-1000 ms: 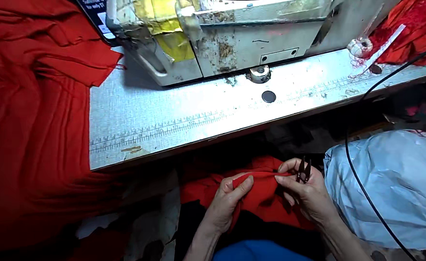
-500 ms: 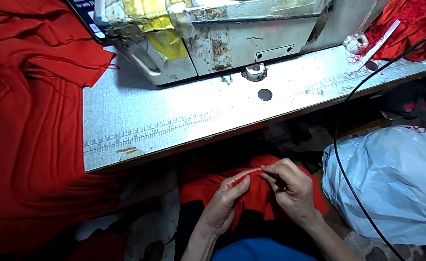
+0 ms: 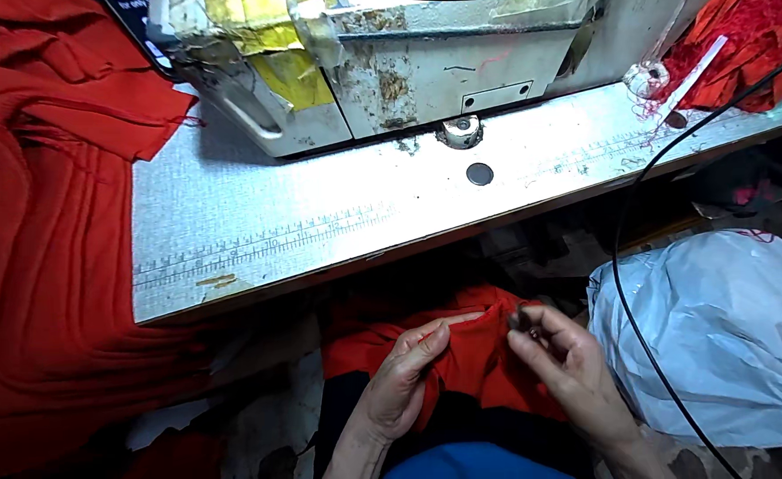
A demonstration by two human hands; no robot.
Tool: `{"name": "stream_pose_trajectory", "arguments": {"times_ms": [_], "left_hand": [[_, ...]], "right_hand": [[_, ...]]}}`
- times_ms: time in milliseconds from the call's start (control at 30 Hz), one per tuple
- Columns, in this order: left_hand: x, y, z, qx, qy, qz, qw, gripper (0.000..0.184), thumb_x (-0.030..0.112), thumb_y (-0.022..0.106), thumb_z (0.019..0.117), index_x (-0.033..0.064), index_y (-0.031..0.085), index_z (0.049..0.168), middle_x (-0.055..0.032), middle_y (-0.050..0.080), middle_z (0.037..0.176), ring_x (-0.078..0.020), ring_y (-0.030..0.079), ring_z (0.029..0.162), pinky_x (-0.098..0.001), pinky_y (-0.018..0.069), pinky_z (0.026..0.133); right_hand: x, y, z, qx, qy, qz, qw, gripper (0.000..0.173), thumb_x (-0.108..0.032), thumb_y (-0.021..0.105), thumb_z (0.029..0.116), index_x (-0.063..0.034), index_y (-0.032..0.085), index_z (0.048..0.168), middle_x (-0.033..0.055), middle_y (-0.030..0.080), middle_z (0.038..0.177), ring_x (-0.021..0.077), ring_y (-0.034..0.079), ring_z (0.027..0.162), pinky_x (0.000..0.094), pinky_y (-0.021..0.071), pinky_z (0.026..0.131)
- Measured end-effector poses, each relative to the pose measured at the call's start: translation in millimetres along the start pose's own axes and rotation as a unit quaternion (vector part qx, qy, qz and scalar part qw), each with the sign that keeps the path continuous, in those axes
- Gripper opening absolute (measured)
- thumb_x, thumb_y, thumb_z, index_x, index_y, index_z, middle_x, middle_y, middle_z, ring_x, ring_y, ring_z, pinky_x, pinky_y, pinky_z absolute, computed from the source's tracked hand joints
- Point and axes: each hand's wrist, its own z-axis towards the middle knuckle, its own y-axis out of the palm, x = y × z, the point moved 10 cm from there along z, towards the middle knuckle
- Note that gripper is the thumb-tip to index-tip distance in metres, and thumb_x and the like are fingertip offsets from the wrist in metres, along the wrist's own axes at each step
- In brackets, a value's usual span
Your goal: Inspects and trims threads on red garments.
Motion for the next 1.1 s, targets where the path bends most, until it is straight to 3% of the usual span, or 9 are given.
{"name": "stream_pose_trajectory", "arguments": {"times_ms": [67,167,400,600,733,900,1100], "left_hand": [[3,0,-1,0.011,-0.002,0.001,1.0,0.036,0.028,0.051,0.106,0.0055,0.073,0.122,-0.0107,0.073,0.115,-0.0131,0.069,0.108,-0.0303,0.0552,0.098],[5,-1,-2,0.026,-0.005,0.001,1.0,0.037,0.027,0.046,0.1074,0.0059,0.074,0.121,-0.0098,0.074,0.113,-0.0128,0.07,0.107,-0.0311,0.0554,0.098],[2,-5,-4,0.052,-0.013,-0.011,0.998,0.036,0.027,0.043,0.1081,0.0073,0.074,0.112,-0.0084,0.075,0.107,-0.0134,0.071,0.104,-0.0327,0.057,0.096],[-1,-4,-2,0.046,-0.016,-0.019,0.999,0.036,0.027,0.045,0.1076,0.0063,0.074,0.115,-0.0101,0.074,0.109,-0.0143,0.071,0.105,-0.0334,0.0562,0.097],[-1,-6,-4,0.06,-0.014,-0.021,0.998,0.034,0.026,0.046,0.107,0.0075,0.074,0.11,-0.0086,0.075,0.107,-0.0129,0.071,0.104,-0.0325,0.0564,0.097],[-1,-4,-4,0.053,-0.011,-0.023,0.998,0.037,0.025,0.042,0.1082,0.0059,0.073,0.118,-0.0104,0.074,0.112,-0.0141,0.07,0.107,-0.0326,0.055,0.099],[-2,-6,-5,0.068,-0.014,-0.014,0.998,0.035,0.023,0.044,0.1073,0.0062,0.074,0.112,-0.0093,0.075,0.108,-0.0133,0.07,0.105,-0.0322,0.0558,0.097]], "right_hand": [[-3,21,-5,-0.05,0.021,0.07,0.996,0.009,-0.015,0.065,0.0969,-0.007,0.065,0.1,-0.0026,0.067,0.075,0.0038,0.062,0.058,0.0179,0.0517,0.05],[0,39,-6,-0.095,0.046,0.114,0.988,0.008,-0.014,0.063,0.0995,-0.0062,0.064,0.101,-0.0025,0.068,0.072,0.0034,0.062,0.056,0.017,0.0491,0.046],[-1,41,0,-0.09,0.006,0.103,0.991,0.009,-0.013,0.063,0.0987,-0.0048,0.066,0.101,-0.0041,0.066,0.071,0.0005,0.058,0.056,0.0145,0.0459,0.048],[0,39,0,-0.075,0.014,0.117,0.99,0.007,-0.01,0.063,0.0986,-0.0042,0.067,0.1,-0.0026,0.065,0.069,0.0018,0.058,0.054,0.0149,0.046,0.047],[2,38,0,-0.069,0.021,0.114,0.991,0.007,-0.009,0.063,0.0984,-0.0047,0.067,0.099,-0.0023,0.065,0.068,0.002,0.058,0.054,0.0152,0.0461,0.046],[3,38,0,-0.064,0.026,0.113,0.991,0.007,-0.01,0.062,0.0986,-0.0047,0.067,0.099,-0.0021,0.065,0.068,0.0023,0.057,0.053,0.0151,0.0452,0.046],[4,38,0,-0.063,0.02,0.103,0.992,0.007,-0.01,0.063,0.0984,-0.005,0.068,0.098,-0.0022,0.064,0.066,0.0019,0.057,0.052,0.0142,0.0439,0.045]]}}
